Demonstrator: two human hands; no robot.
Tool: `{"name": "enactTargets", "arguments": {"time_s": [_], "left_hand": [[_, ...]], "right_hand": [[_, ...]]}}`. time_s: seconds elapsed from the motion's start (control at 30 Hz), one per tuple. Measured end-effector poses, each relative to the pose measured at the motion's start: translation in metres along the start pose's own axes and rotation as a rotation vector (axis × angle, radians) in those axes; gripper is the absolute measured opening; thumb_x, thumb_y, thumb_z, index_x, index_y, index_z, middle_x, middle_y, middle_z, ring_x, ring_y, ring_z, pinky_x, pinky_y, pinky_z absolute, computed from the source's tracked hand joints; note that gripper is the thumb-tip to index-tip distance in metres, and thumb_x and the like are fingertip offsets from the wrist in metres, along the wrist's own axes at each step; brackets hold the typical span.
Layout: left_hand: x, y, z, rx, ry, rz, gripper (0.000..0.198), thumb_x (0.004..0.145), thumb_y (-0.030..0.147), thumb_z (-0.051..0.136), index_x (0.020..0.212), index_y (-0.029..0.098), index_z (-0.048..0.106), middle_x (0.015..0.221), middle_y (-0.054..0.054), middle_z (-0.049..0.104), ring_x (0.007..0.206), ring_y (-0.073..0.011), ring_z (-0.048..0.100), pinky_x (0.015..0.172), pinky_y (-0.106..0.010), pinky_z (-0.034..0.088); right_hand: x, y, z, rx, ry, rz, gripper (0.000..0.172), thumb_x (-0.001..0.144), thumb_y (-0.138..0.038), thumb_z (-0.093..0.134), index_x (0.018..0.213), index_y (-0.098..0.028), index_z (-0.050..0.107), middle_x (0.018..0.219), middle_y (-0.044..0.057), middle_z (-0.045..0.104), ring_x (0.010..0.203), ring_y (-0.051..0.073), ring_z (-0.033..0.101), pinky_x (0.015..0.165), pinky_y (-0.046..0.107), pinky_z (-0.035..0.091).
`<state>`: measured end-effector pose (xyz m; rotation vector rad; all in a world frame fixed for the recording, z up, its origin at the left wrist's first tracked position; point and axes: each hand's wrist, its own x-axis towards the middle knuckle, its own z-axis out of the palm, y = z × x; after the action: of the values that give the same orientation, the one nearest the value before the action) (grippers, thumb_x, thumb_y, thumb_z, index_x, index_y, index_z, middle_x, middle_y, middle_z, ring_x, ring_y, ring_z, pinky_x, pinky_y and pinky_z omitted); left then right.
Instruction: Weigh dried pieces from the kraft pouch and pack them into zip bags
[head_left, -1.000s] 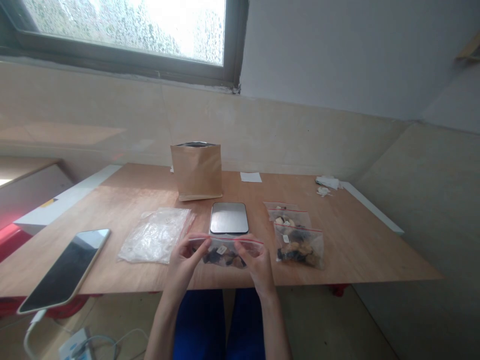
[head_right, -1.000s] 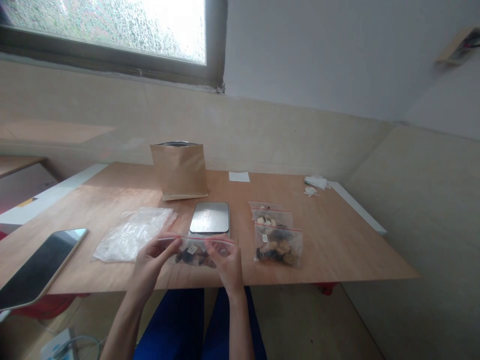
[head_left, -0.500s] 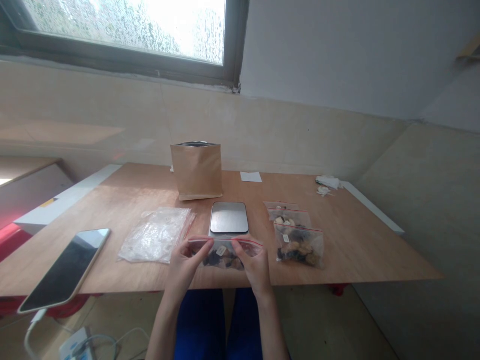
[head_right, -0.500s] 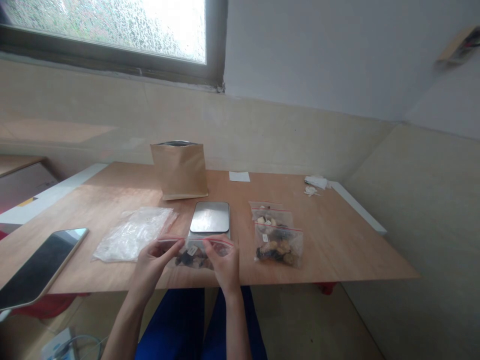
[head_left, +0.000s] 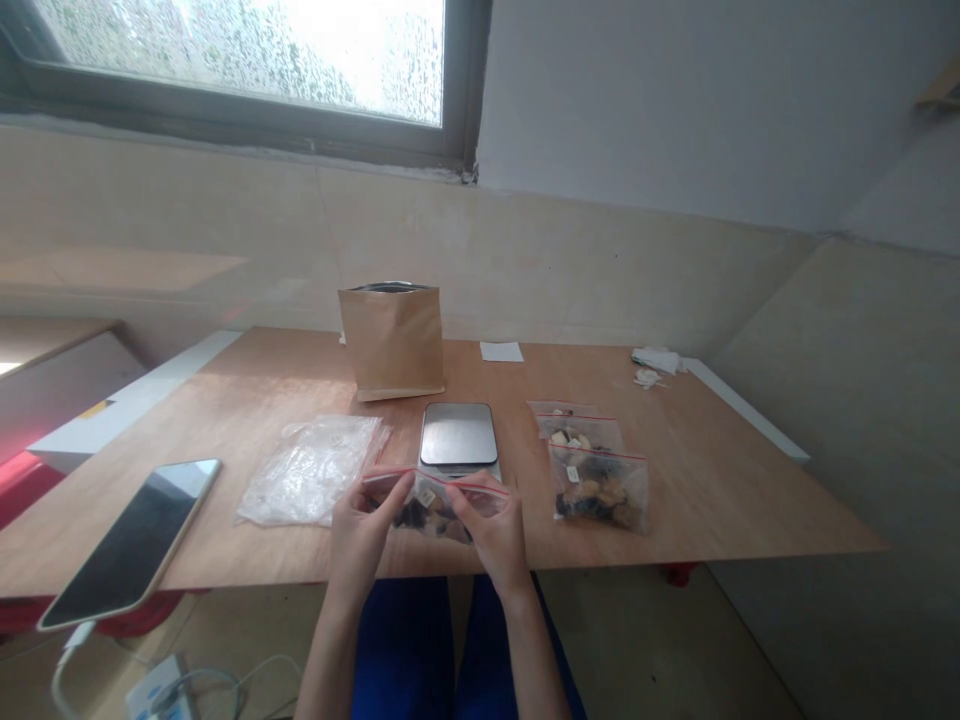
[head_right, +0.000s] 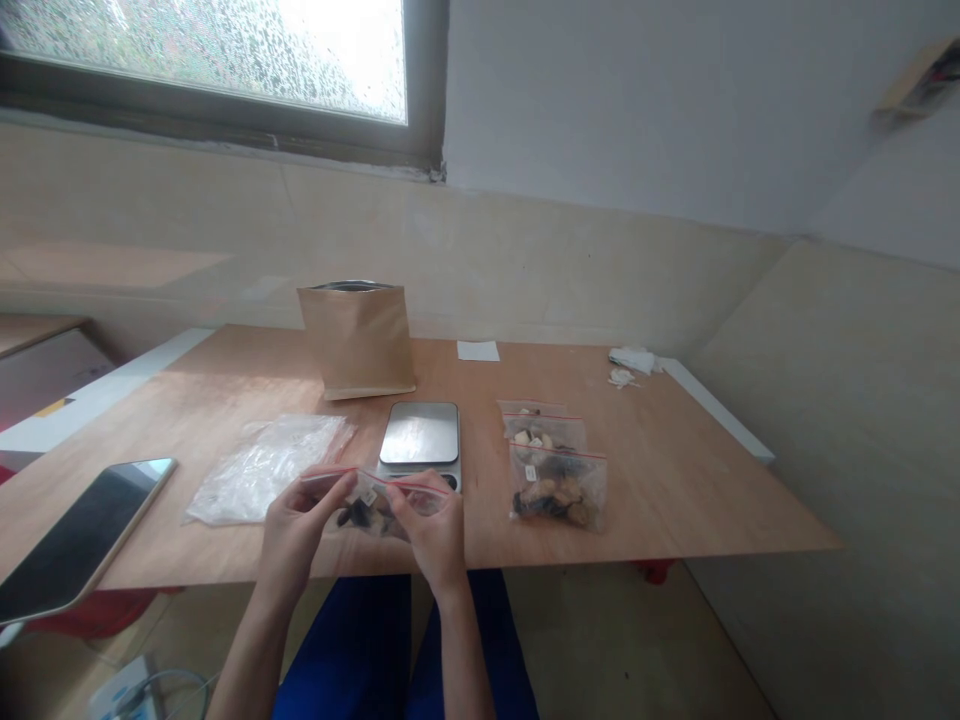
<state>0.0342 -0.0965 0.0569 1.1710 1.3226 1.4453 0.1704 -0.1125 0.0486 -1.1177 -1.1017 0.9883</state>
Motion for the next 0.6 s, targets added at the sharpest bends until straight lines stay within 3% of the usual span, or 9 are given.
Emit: {"name": "enactTargets", "arguments": {"time_s": [0.6], "left_hand": [[0.0011, -0.0046, 0.0004, -0.039, 0.039, -0.005, 0.027, 0.063, 0.036, 0.071, 0.078, 0.014, 0.066, 0.072, -0.003, 0.068, 0.068, -0.0164, 0.063, 0.06, -0.024, 0.051]], "right_hand": [[0.0023, 0.0047, -0.0001, 0.044, -0.033, 0.036, 0.015, 0.072, -0.032, 0.066, 0.077, -0.017, 0.067, 0.075, 0.002, 0.068, 0.07, 0.015, 0.064, 0.067, 0.024, 0.05]]}}
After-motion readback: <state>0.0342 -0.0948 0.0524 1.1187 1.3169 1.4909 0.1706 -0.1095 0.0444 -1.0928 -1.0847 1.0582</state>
